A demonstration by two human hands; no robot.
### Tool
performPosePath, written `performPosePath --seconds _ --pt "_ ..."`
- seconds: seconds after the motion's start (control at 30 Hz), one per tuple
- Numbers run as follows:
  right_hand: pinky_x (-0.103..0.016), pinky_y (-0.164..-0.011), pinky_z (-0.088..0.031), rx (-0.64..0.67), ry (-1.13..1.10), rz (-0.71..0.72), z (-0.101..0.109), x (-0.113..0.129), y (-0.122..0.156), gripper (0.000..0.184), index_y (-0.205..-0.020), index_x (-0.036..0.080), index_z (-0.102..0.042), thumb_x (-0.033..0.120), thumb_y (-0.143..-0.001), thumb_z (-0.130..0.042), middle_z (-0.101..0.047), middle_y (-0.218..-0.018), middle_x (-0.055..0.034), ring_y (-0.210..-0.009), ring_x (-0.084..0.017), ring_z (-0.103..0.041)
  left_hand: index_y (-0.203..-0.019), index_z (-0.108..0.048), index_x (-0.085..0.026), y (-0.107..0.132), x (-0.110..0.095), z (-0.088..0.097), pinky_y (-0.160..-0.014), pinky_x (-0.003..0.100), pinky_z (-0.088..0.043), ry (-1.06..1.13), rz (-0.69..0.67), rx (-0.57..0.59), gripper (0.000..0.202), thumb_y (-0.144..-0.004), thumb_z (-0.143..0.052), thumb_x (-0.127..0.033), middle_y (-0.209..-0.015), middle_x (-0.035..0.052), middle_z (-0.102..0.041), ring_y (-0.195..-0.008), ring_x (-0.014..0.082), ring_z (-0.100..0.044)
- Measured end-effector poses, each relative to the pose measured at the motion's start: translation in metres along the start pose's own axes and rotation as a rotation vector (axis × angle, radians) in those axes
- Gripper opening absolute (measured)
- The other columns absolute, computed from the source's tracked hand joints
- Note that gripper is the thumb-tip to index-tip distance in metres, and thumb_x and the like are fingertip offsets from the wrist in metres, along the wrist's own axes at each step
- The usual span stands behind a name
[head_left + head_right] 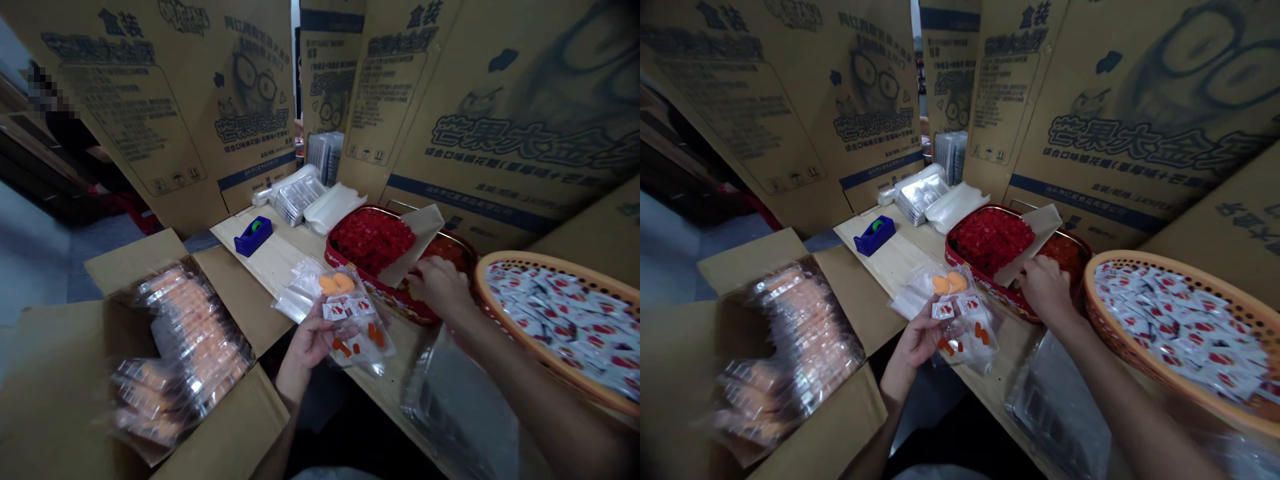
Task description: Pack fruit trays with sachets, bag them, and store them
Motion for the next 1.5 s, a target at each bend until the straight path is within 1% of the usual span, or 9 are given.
performPosePath --seconds 0.13,0.33,0.57,0.73,0.9,1.03,1.23,1.37,1.5 --pt "-0.026 -0.078 -0.04 0.066 -0.159 0.098 -0.033 0.022 -0.044 0.011 -0.09 0.015 -0.064 0.015 -0.085 -0.055 -0.061 -0.092 -0.0074 -0.09 -0.018 -0.056 -0.115 -0.051 -0.026 0.0 0.0 -0.001 -0.094 0.05 -0.042 0.012 -0.004 -0.013 0.057 -0.065 -0.053 0.001 -0.117 0.003 -0.059 -0.1 0.0213 -0.06" --pt "-0.024 -0.073 -0.041 0.074 -0.2 0.072 -0.072 0.055 -0.085 0.026 -0.106 0.017 -0.062 0.013 -0.081 -0.06 -0.058 -0.098 -0.0078 -0.087 -0.017 -0.058 -0.115 -0.051 -0.026 0.001 0.0 0.002 -0.093 0.05 -0.042 0.025 -0.014 -0.023 0.058 -0.064 -0.051 0.002 -0.121 0.0046 -0.057 -0.104 0.0227 -0.058" --pt "-0.026 -0.067 -0.04 0.048 -0.253 0.046 -0.063 0.052 -0.075 0.014 -0.091 0.017 -0.063 0.013 -0.077 -0.061 -0.059 -0.096 -0.0071 -0.083 -0.019 -0.058 -0.111 -0.053 -0.025 -0.001 0.002 0.004 -0.091 0.05 -0.043 0.004 -0.009 -0.034 0.054 -0.063 -0.053 0.001 -0.121 0.0041 -0.057 -0.101 0.0234 -0.059" --pt "-0.026 -0.076 -0.043 0.052 -0.351 0.064 -0.027 0.043 -0.038 0.017 -0.096 0.017 -0.064 0.015 -0.084 -0.051 -0.065 -0.097 -0.006 -0.089 -0.017 -0.06 -0.112 -0.053 -0.025 0.0 0.004 -0.001 -0.09 0.049 -0.044 -0.009 0.008 -0.059 0.057 -0.061 -0.054 -0.001 -0.114 0.0035 -0.059 -0.097 0.0223 -0.06" --pt "-0.024 -0.066 -0.047 0.185 -0.668 0.287 0.003 0.053 0.052 0.015 -0.087 0.022 -0.066 0.018 -0.081 -0.053 -0.068 -0.081 0.001 -0.072 -0.015 -0.062 -0.118 -0.05 -0.027 0.002 0.009 -0.009 -0.092 0.047 -0.043 -0.041 0.017 -0.059 0.062 -0.061 -0.054 -0.002 -0.112 0.0029 -0.061 -0.101 0.0218 -0.059" --pt "-0.03 -0.069 -0.048 0.065 -0.68 0.402 0.009 0.059 0.112 0.013 -0.085 0.023 -0.066 0.026 -0.083 -0.053 -0.067 -0.084 -0.0028 -0.078 -0.019 -0.061 -0.121 -0.047 -0.025 0.004 0.017 -0.018 -0.091 0.039 -0.043 -0.066 0.041 -0.013 0.063 -0.062 -0.055 -0.002 -0.111 0.0034 -0.062 -0.102 0.0209 -0.059" --pt "-0.038 -0.088 -0.045 -0.331 -0.479 0.033 0.01 -0.008 0.136 0.03 -0.103 0.018 -0.062 0.034 -0.09 -0.04 -0.063 -0.104 -0.0115 -0.098 -0.024 -0.057 -0.121 -0.047 -0.026 0.012 0.028 -0.029 -0.083 0.036 -0.046 -0.099 0.108 -0.02 0.064 -0.062 -0.055 -0.002 -0.113 0.0032 -0.061 -0.098 0.0198 -0.06" --pt "-0.043 -0.09 -0.042 -0.243 -0.239 -0.192 -0.022 -0.05 0.139 0.032 -0.106 0.011 -0.06 0.027 -0.09 -0.036 -0.062 -0.107 -0.0168 -0.1 -0.028 -0.056 -0.115 -0.049 -0.025 0.015 0.033 -0.034 -0.077 0.034 -0.048 -0.102 0.135 -0.04 0.059 -0.062 -0.055 -0.001 -0.117 0.0037 -0.06 -0.1 0.0207 -0.06" --pt "-0.048 -0.095 -0.034 -0.203 -0.09 -0.282 -0.05 -0.057 0.142 0.033 -0.115 0.012 -0.055 0.024 -0.092 -0.036 -0.06 -0.116 -0.0148 -0.108 -0.029 -0.052 -0.116 -0.048 -0.024 0.018 0.035 -0.034 -0.075 0.033 -0.049 -0.11 0.137 -0.007 0.058 -0.063 -0.055 -0.001 -0.113 0.0043 -0.061 -0.094 0.0197 -0.062"
Point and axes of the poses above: each hand's wrist, its own y-axis away from the middle knuckle, its own z-axis out of the back of the hand, x = y × z, the point moved 3 cm from there along -y, towards the middle knuckle
